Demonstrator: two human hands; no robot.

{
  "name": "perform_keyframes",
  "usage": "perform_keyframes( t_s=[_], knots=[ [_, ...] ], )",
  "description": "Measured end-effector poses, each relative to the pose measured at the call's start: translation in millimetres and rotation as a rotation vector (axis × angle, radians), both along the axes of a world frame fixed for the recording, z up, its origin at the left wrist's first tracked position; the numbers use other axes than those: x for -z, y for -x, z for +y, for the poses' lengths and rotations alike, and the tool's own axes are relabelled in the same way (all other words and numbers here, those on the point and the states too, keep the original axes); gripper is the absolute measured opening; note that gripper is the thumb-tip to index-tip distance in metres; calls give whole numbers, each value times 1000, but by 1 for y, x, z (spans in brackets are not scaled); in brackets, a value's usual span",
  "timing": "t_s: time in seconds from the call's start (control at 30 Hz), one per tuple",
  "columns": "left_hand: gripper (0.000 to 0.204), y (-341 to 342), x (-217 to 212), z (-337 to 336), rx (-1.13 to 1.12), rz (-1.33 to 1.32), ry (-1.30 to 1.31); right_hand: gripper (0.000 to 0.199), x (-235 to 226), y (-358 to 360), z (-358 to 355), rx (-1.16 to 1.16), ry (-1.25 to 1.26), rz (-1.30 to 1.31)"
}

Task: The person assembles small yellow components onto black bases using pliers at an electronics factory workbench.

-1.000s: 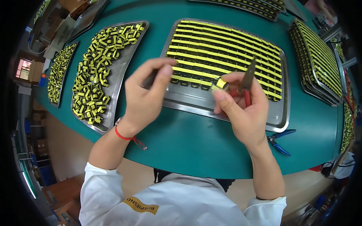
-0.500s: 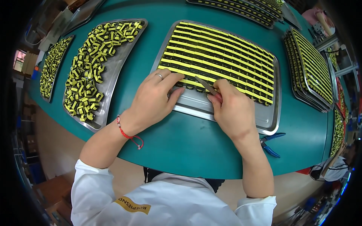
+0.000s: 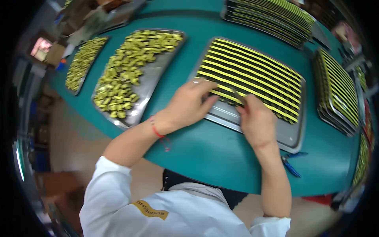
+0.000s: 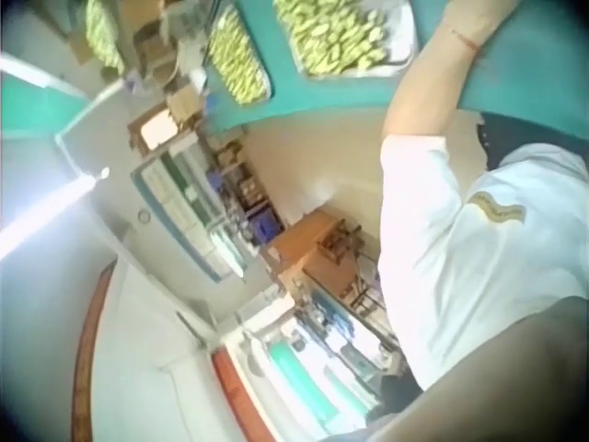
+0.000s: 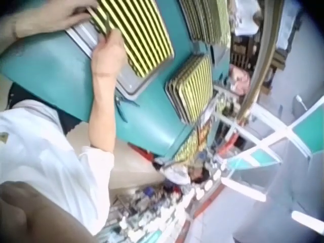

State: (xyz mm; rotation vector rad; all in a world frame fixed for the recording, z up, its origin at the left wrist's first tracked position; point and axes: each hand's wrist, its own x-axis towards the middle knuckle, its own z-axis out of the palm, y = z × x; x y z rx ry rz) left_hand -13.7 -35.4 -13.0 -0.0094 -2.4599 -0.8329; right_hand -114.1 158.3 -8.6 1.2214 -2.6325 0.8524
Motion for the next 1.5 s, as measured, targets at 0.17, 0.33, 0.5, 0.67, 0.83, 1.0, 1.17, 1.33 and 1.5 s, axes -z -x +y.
perform_keyframes(
  t_s=[0.17,0.33,0.5,0.67,0.83,1.0,1.17,1.33,1.5],
  knots=[
    [13,-25,-53,-10,-48,-7,-178,37,3,-3,13,15,71,-129],
    [20,-81,-92,-81,-296,-637,183,36,-9,-11,23,-25,156,-19],
    [28,-117,-66,-97,-348,-853,583,35,-21,-23,20,-108,271,-12],
    [29,-98,-84,-106,-300,-663,413,25,-20,-21,20,-146,405,-75],
    [28,-40,-101,-53,-35,-241,-649,31,-19,-21,17,-152,605,-803],
    [39,20,-54,10,424,-183,-1565,44,-26,-12,22,-404,755,-1282],
    [40,13,-19,18,470,-240,-1522,38,-25,-19,24,-440,682,-1655],
    [41,0,-15,24,351,-151,-1153,39,-29,-23,24,-537,561,-1784],
    [46,-5,-20,28,361,-114,-1085,40,-29,-27,23,-611,564,-1911]
  ],
)
